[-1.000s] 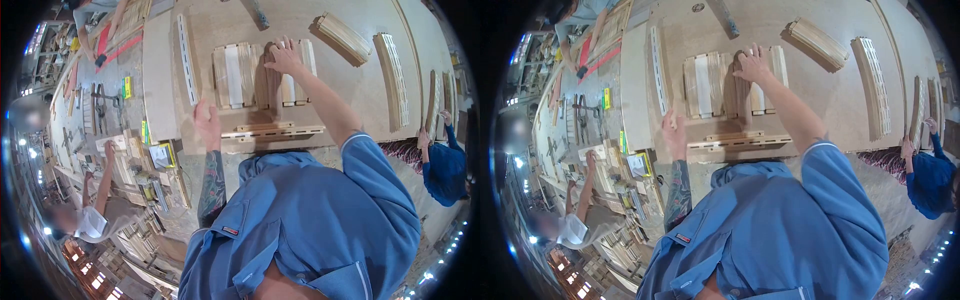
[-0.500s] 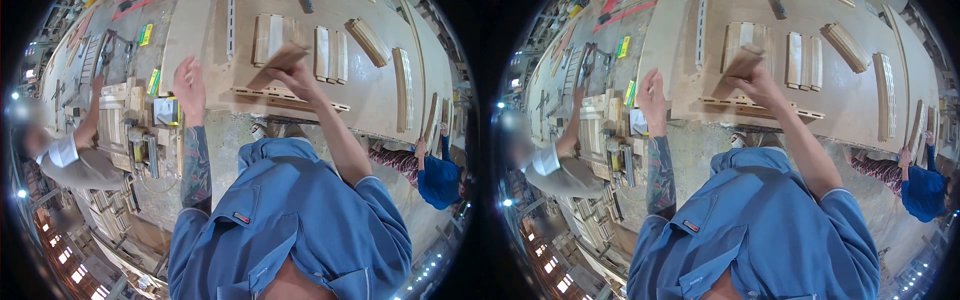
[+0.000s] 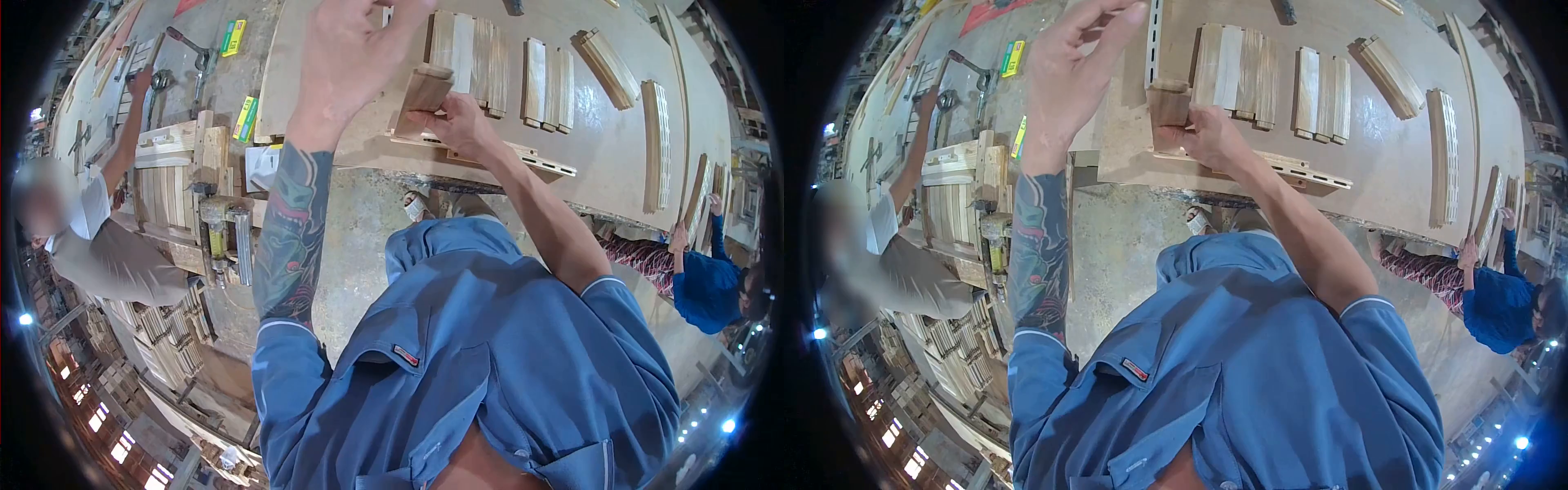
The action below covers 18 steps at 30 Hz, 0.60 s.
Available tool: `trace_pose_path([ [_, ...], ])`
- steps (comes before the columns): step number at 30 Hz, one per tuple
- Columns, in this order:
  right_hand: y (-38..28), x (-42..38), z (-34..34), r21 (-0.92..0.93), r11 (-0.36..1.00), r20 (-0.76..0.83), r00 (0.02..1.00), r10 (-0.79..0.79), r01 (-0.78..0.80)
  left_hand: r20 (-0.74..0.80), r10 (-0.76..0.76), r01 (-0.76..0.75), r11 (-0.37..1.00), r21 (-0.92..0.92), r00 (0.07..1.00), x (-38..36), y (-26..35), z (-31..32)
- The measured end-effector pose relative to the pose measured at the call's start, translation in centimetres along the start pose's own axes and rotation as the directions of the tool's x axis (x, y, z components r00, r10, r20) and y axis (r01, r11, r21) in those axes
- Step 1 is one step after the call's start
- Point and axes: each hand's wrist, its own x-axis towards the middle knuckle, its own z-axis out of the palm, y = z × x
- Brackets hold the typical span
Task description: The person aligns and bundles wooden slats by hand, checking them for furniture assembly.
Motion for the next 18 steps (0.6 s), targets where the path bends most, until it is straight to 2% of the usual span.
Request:
trace_pose_path([
  [1, -0.4, 0.0, -0.1, 0.003, 1.000, 0.008, 1.000, 0.009, -0.009, 0.018, -0.008, 0.008, 0.999, -0.034, 1.000, 0.3, 0.9, 0.2],
  [2, -1.0, -0.4, -0.2, 0.112, 0.994, 0.011, 1.000, -0.004, 0.003, 0.021, -0.020, 0.021, 0.999, -0.035, 1.000, 0.8, 0.0, 0.6],
  [3, -1.4, -0.6, -0.2, 0.220, 0.975, 0.010, 1.000, -0.018, 0.015, 0.073, 0.097, -0.095, 0.995, -0.031, 0.993, 1.4, -1.2, 1.2],
  [4, -1.5, -0.7, 0.0, 0.225, 0.974, 0.013, 1.000, -0.011, 0.007, 0.130, 0.214, -0.212, 0.977, -0.035, 0.968, 1.7, -2.3, 1.7],
  [5, -1.6, -0.9, 0.1, 0.241, 0.966, 0.016, 0.995, -0.103, 0.096, 0.136, 0.211, -0.207, 0.978, -0.040, 0.968, 1.6, -2.8, 2.4],
  [6, -1.6, -0.9, 0.1, 0.253, 0.950, 0.020, 0.980, -0.196, 0.185, 0.192, 0.211, -0.226, 0.973, 0.055, 0.958, 1.0, -3.0, 3.2],
  [7, -1.1, -1.0, 0.5, 0.250, 0.951, 0.020, 0.982, -0.190, 0.179, 0.247, 0.207, -0.248, 0.957, 0.147, 0.947, 0.4, -3.3, 4.1],
  [8, -0.1, -1.3, 1.3, 0.270, 0.924, -0.081, 0.962, -0.260, 0.272, 0.253, 0.209, -0.249, 0.959, 0.137, 0.945, -0.7, -3.6, 5.0],
  [9, 0.3, -1.4, 1.7, 0.275, 0.889, -0.186, 0.927, -0.326, 0.368, 0.306, 0.192, -0.285, 0.912, 0.294, 0.933, -2.0, -3.8, 5.8],
  [10, -1.1, -1.6, 1.5, 0.294, 0.892, -0.226, 0.932, -0.283, 0.342, 0.352, 0.166, -0.320, 0.838, 0.442, 0.921, -3.1, -3.8, 6.4],
  [12, -2.1, -2.6, 1.7, 0.318, 0.895, -0.272, 0.934, -0.231, 0.314, 0.471, -0.157, -0.178, 0.787, 0.591, 0.868, -4.5, -3.4, 5.7],
  [14, -0.2, -3.1, 2.5, 0.385, 0.913, -0.042, 0.991, -0.128, 0.134, 0.499, -0.169, -0.188, 0.787, 0.587, 0.850, -4.6, -3.0, 5.5],
  [15, 0.3, -2.8, 1.6, 0.383, 0.915, -0.047, 0.991, -0.122, 0.131, 0.519, -0.185, -0.190, 0.787, 0.587, 0.835, -4.6, -2.8, 5.6],
  [17, 1.5, -1.3, -1.0, 0.152, 0.971, 0.236, 0.947, -0.217, 0.184, 0.491, -0.157, -0.184, 0.796, 0.577, 0.857, -4.1, -3.0, 5.9],
  [18, 1.8, 0.7, -3.2, -0.026, 0.996, 0.351, 0.934, -0.068, 0.083, 0.459, -0.139, -0.171, 0.803, 0.571, 0.878, -3.9, -3.2, 6.0],
])
